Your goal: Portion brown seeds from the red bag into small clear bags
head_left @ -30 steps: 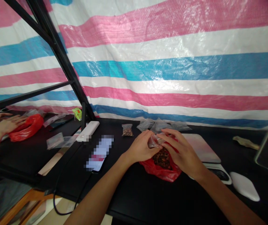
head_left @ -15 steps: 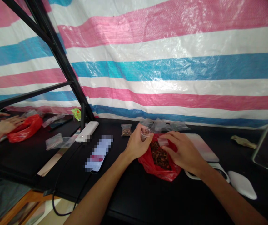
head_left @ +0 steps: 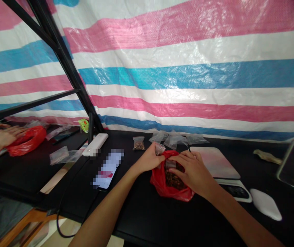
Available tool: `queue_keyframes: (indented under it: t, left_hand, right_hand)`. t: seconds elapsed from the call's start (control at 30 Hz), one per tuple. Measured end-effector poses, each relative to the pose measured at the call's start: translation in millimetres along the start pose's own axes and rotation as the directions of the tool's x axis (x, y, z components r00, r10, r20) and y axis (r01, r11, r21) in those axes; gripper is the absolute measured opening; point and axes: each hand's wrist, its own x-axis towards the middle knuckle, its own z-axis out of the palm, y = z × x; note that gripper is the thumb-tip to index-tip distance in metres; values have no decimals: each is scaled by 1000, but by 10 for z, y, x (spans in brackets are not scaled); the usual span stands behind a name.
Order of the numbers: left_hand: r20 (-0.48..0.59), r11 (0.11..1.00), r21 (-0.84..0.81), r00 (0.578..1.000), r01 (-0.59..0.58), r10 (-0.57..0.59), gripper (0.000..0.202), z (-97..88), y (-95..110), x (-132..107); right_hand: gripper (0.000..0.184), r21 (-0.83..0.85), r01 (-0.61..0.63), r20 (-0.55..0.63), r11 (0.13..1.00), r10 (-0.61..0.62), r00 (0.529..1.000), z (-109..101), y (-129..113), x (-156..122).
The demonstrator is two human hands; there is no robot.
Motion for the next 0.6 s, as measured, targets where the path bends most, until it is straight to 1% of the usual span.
queue_keyframes:
  t: [0.1,0.17,0.23,0.3,0.37,0.43,0.53,0.6]
  left_hand:
    - [-37,995,-102,999,1,-5,26,16,64,2]
    - [-86,995,-81,995,-56,49,24,8,81,3]
    - [-147,990,13,979,-143,143,22,-5,82,0]
    - [-179,957,177,948,-232,263,18,-14,83,-16]
    - [-139,887,347,919,-304,369,13,-9,99,-47]
    - [-36,812,456,904,-364,426,11,14,128,-87]
    - [98,748,509,892,-426,441,15,69,164,-134]
    - [130,727,522,884,-446,449,20,102,171,-149]
  right_hand:
    - [24,44,-56,-14,997,57,998,-18,-19,9]
    - [23,89,-99,-34,991,102,994,-35,-9,20]
    - [24,127,-128,-76,984,139,987,-49,21,28]
    - [29,147,-139,-152,979,162,975,-66,59,31]
    - [34,162,-119,-236,980,156,959,-92,88,31]
    - [36,176,-66,-288,982,116,951,-127,93,29]
    - [36,160,25,-318,987,28,948,-175,65,23]
    - [36,116,82,-328,990,-40,944,-191,40,15]
